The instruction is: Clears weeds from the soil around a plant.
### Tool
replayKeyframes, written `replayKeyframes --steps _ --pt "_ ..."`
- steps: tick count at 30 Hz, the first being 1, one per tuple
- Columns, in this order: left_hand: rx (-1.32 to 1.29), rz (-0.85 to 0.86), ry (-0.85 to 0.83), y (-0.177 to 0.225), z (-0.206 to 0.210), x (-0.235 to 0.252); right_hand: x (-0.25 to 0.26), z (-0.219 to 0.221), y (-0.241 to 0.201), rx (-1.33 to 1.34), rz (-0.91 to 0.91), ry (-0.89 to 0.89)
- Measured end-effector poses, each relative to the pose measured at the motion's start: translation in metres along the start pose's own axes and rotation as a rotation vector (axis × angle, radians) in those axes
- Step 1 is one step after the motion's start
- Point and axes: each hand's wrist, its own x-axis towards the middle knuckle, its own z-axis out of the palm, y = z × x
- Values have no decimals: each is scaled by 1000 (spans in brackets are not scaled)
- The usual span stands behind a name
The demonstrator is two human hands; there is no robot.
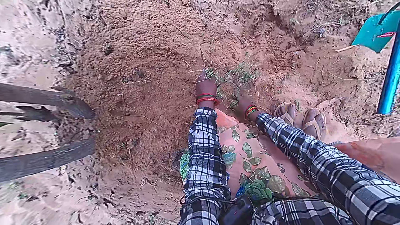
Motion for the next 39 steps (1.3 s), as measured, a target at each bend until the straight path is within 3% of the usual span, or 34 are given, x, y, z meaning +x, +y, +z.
replayKeyframes --steps 3,6,10,14,17,19,21,22,25,26,28,32,37,39 --pt "6 -2 -20 2 5 -1 -21 15 -23 46 -189 -76" --pt "32 -15 -33 0 8 2 -35 -2 -28 161 -327 -122" --pt "-3 6 -77 2 13 1 -22 -44 -21 535 -164 152" --pt "-89 0 -256 9 18 -11 -34 -86 -48 1046 -47 42" --pt "0 -8 -241 11 15 -16 -43 -86 -59 1118 -86 41" --pt "13 -33 -129 10 12 -12 -32 -72 -47 1005 -121 140" --pt "-64 -61 46 7 5 -8 -23 -56 -24 619 -87 207" --pt "-124 -55 132 5 0 -7 -22 -50 -9 372 -67 157" --pt "-243 -33 315 3 -23 -3 -26 -37 26 -176 59 -218" --pt "-210 -39 357 3 -30 -4 -25 -29 36 -213 89 -274" --pt "-44 -61 358 6 -38 -9 -26 -21 44 -104 141 -194" --pt "347 -15 246 17 -36 -14 -9 -24 5 59 62 -2" --pt "166 52 299 9 -29 -8 11 -23 -35 -155 33 -205" --pt "-23 51 332 7 -32 -9 2 -25 -36 -305 55 -233"
